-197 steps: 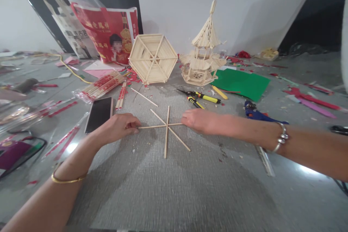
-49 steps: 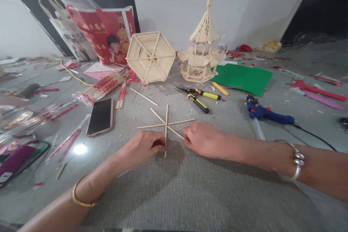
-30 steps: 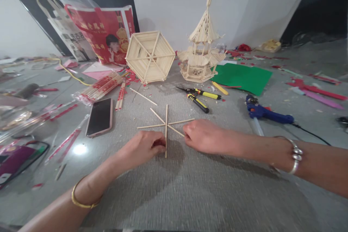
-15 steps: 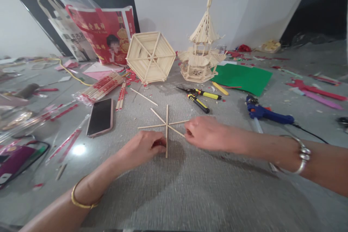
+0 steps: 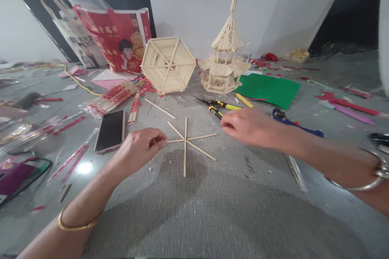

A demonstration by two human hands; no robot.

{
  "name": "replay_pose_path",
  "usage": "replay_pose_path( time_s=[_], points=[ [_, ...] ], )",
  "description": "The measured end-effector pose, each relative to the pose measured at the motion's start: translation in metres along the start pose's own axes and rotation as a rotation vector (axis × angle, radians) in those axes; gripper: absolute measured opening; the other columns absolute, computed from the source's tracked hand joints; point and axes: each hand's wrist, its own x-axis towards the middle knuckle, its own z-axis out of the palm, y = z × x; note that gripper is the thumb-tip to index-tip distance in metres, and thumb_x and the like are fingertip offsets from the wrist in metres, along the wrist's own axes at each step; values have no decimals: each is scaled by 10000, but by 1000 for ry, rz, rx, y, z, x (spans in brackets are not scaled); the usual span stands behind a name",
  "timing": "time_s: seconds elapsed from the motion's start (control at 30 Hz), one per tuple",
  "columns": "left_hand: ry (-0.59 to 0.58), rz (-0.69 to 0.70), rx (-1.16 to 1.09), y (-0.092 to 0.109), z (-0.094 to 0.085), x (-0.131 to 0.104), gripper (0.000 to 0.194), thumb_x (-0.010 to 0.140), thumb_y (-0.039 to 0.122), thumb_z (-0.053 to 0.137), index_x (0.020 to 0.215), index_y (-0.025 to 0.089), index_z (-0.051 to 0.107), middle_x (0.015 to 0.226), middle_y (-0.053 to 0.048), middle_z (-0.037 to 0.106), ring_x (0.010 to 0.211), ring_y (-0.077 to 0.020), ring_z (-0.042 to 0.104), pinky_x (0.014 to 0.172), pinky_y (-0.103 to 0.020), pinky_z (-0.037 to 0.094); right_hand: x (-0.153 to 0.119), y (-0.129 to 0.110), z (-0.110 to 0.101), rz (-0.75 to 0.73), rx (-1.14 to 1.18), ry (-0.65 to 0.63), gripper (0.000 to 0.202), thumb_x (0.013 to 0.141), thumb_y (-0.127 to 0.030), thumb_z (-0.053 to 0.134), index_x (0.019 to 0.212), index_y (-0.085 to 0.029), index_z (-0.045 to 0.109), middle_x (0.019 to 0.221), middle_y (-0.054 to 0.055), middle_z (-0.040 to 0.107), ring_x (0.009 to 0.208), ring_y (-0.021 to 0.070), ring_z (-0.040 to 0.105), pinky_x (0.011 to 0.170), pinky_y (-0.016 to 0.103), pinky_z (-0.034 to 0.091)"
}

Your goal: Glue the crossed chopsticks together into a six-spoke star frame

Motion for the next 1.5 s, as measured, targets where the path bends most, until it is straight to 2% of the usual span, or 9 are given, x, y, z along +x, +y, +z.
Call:
replay_pose_path(
  time_s=[0.1,0.2,0.33,0.43,0.7,0.87,1.03,1.17,1.5],
  points=[
    [58,-24,80,-10,-8,2,205,850,334,521,876,191,665,836,-20,691,732,-142,601,687,-256,425,8,12,1,-4,8,82,240,879,-174,414,867,-167,654,942,74,677,876,202,591,693,308,362],
    [95,-53,163,-26,-13,4,219,855,344,509,891,188,659,820,-24,682,733,-148,598,702,-263,424,15,15,18,-86,14,50,219,881,-180,436,865,-150,652,917,85,656,850,193,580,685,294,353],
    [35,-81,156,-45,-12,6,232,843,339,501,900,183,663,807,-31,679,732,-157,609,684,-263,424,20,14,42,-226,36,30,221,903,-197,446,871,-141,658,874,80,627,807,174,569,685,280,346],
    [-15,-61,131,-51,-7,7,237,827,305,498,910,176,679,859,-54,688,776,-175,623,709,-277,439,21,11,44,-249,55,22,200,901,-191,473,905,-137,666,886,76,623,811,166,565,687,269,344],
    [-82,-36,88,-50,4,11,236,825,270,484,898,178,689,864,-54,693,788,-173,629,732,-283,455,24,-4,36,-266,13,-83,186,914,-180,479,937,-137,659,938,81,627,847,163,570,679,260,335],
    [-6,-5,50,-51,13,13,221,825,247,479,878,189,685,857,-34,698,751,-158,624,713,-277,466,29,-6,42,-323,-32,-59,185,923,-188,472,924,-124,645,919,92,632,837,177,560,662,275,323],
    [68,145,51,-44,29,13,208,872,285,503,879,180,683,859,-45,692,799,-174,624,740,-297,472,31,-8,41,-351,-61,-46,201,929,-179,462,888,-116,649,881,97,639,802,175,561,664,285,320],
    [71,241,82,-35,39,12,185,899,253,511,924,186,681,909,-52,685,879,-198,612,793,-335,474,32,-10,42,-344,-93,-45,200,929,-167,457,886,-118,646,879,97,648,782,173,567,636,290,305],
    [73,295,119,-29,43,11,131,879,231,590,959,173,675,931,-65,678,897,-219,607,796,-363,485,37,-14,39,-371,-149,-59,174,899,-100,472,908,-115,645,875,98,660,757,163,554,603,284,277]
  ],
)
